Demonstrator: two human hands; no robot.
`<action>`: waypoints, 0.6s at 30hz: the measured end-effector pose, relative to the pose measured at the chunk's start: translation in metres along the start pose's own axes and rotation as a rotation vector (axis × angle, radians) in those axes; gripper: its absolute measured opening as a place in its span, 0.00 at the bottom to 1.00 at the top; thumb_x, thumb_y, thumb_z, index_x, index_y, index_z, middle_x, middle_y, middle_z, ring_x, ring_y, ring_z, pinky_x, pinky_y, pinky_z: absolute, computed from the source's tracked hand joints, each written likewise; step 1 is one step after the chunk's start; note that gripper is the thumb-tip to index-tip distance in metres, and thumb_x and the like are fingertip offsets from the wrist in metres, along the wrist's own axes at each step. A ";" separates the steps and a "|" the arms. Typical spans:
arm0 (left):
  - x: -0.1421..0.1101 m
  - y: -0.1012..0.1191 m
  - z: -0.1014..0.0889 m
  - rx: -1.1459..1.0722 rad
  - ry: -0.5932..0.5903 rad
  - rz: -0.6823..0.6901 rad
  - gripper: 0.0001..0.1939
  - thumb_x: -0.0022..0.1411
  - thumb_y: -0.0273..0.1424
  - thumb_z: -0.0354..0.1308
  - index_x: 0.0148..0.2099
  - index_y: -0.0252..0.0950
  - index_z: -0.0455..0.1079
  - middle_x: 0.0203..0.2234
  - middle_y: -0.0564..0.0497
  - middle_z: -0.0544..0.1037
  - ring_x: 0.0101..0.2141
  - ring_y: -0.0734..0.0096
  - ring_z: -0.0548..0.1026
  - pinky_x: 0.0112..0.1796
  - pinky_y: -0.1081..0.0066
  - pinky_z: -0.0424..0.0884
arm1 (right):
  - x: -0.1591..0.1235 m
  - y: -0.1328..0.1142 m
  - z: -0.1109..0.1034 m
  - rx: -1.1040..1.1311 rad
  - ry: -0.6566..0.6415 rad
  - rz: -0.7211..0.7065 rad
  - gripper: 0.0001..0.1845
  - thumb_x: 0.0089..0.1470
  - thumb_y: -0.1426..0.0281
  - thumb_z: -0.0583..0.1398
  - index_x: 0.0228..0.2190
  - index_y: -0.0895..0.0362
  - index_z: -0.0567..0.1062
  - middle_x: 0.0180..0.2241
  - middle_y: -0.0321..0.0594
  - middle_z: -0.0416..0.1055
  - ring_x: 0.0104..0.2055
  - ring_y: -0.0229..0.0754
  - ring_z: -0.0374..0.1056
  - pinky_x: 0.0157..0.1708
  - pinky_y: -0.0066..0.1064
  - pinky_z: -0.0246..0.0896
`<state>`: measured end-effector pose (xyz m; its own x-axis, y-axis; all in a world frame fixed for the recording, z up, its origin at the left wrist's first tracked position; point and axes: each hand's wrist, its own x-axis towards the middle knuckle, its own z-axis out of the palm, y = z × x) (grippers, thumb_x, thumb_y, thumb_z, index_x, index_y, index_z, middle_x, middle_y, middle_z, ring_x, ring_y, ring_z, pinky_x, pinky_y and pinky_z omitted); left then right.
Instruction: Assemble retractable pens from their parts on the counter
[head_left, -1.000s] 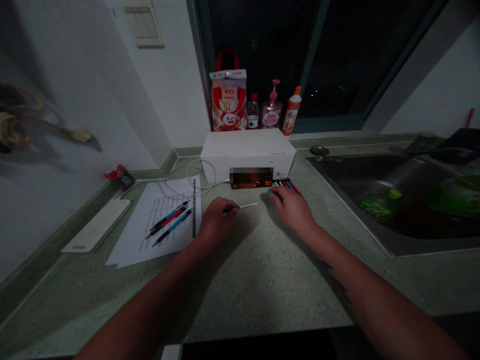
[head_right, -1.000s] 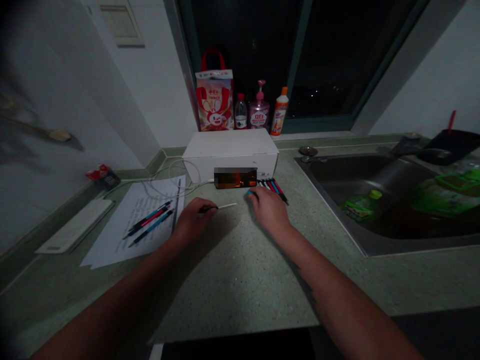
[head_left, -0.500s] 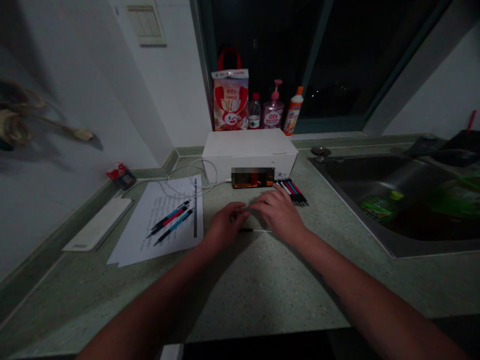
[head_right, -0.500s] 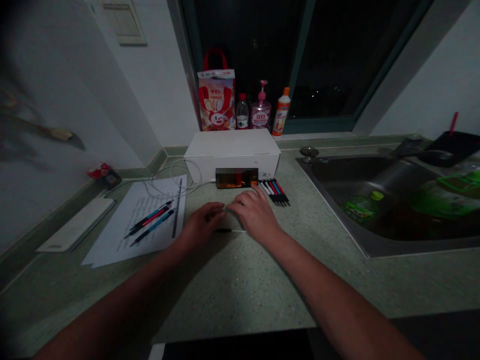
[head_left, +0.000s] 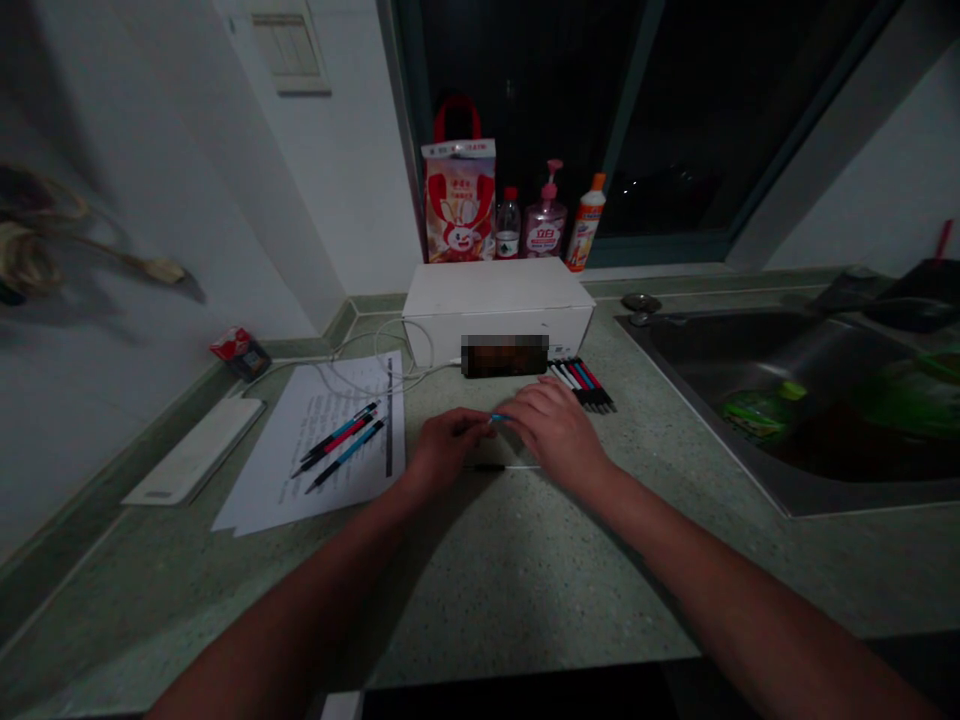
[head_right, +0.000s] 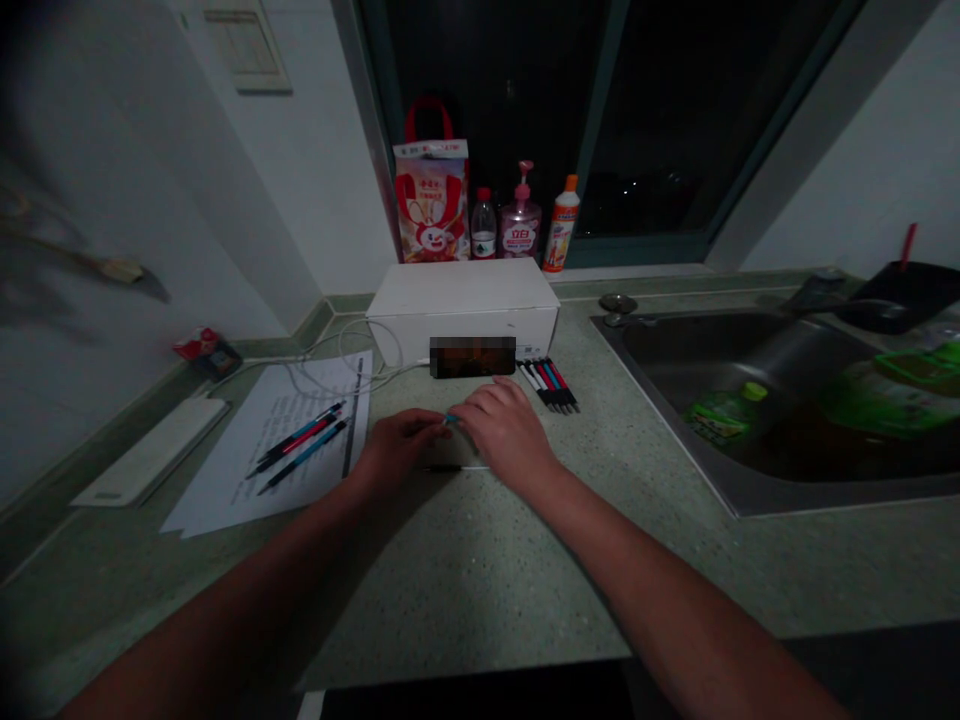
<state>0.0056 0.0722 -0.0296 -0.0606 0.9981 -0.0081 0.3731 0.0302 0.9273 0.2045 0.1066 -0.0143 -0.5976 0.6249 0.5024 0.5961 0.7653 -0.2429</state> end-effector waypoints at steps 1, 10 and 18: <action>0.000 -0.001 -0.001 0.015 0.022 -0.001 0.06 0.61 0.30 0.62 0.40 0.37 0.79 0.34 0.50 0.86 0.36 0.64 0.82 0.41 0.65 0.77 | -0.001 0.001 0.002 0.029 0.013 0.076 0.12 0.66 0.69 0.59 0.47 0.51 0.81 0.42 0.45 0.79 0.48 0.51 0.71 0.57 0.49 0.62; 0.001 -0.007 -0.002 0.634 -0.043 0.227 0.09 0.66 0.26 0.60 0.45 0.36 0.81 0.40 0.45 0.83 0.44 0.57 0.78 0.48 0.60 0.72 | -0.004 0.018 0.021 0.085 -0.073 0.311 0.11 0.66 0.69 0.60 0.46 0.56 0.81 0.44 0.46 0.81 0.47 0.50 0.74 0.49 0.41 0.66; 0.005 -0.010 -0.001 0.707 -0.066 0.278 0.07 0.65 0.28 0.62 0.43 0.37 0.81 0.38 0.45 0.81 0.43 0.58 0.76 0.46 0.61 0.71 | -0.005 0.023 0.020 -0.033 -0.166 0.219 0.11 0.62 0.68 0.65 0.45 0.56 0.81 0.43 0.47 0.78 0.49 0.51 0.71 0.50 0.40 0.63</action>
<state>0.0011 0.0765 -0.0384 0.1692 0.9744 0.1481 0.8721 -0.2180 0.4380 0.2108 0.1241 -0.0390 -0.5302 0.7940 0.2975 0.7364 0.6051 -0.3027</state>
